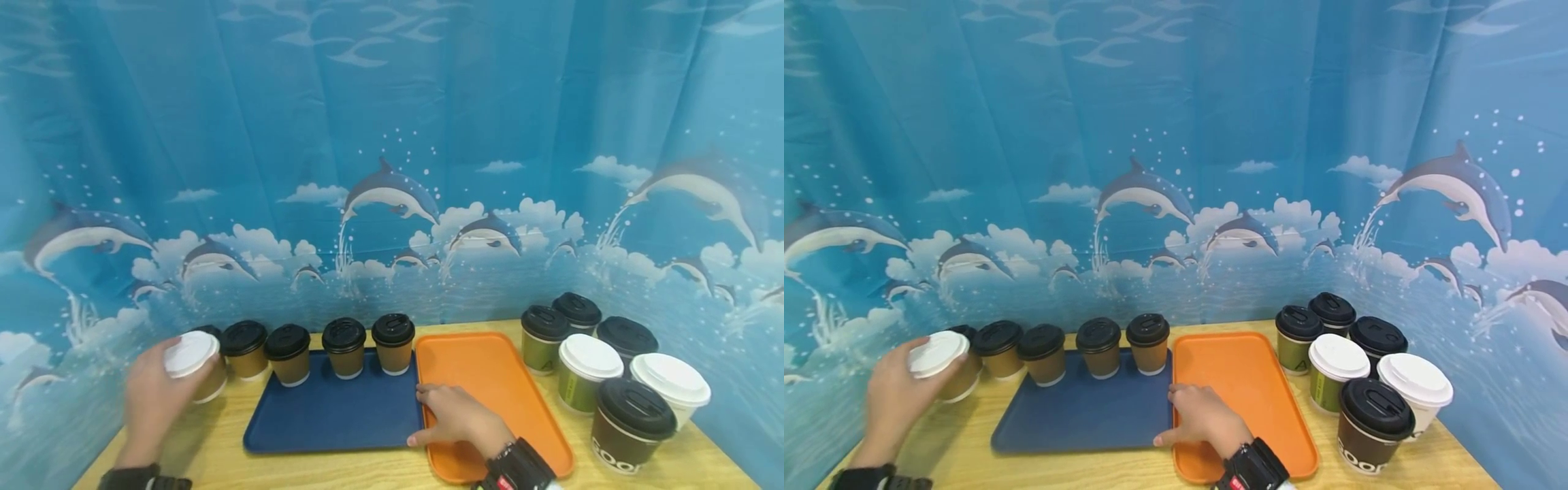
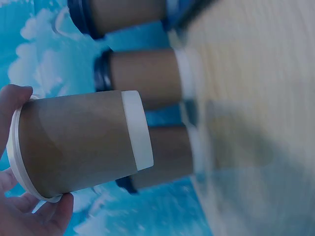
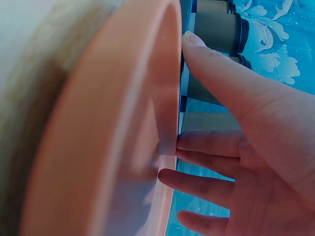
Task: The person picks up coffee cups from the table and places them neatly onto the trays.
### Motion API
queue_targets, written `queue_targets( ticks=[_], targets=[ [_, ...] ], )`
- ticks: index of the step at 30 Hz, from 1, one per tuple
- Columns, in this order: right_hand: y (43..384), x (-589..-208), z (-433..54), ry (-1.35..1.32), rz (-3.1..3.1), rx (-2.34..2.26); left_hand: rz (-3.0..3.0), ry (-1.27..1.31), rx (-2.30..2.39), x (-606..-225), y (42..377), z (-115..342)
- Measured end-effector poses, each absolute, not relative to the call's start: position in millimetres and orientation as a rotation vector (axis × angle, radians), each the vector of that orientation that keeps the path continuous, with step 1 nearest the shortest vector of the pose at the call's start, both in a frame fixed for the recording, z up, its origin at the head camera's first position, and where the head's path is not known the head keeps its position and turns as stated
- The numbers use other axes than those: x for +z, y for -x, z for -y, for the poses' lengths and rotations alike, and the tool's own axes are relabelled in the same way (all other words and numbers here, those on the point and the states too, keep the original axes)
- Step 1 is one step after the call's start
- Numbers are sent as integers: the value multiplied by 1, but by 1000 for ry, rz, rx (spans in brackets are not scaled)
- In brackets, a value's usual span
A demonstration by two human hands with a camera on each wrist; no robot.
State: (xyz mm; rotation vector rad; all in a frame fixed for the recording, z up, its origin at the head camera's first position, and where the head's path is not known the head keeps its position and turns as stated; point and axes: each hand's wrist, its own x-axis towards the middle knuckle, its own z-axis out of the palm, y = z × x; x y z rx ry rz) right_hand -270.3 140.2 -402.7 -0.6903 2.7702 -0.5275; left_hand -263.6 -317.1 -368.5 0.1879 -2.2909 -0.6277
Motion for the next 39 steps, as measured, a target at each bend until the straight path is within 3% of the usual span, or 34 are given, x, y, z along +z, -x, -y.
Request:
queue_targets(
  ticks=[18,39],
  targets=[
    [270,-401,-141,695,-2761,-516,2212,194,-601,-336,256,226],
    [266,-400,-141,719,-2808,-521,2416,400,-763,-361,249,118]
  ],
)
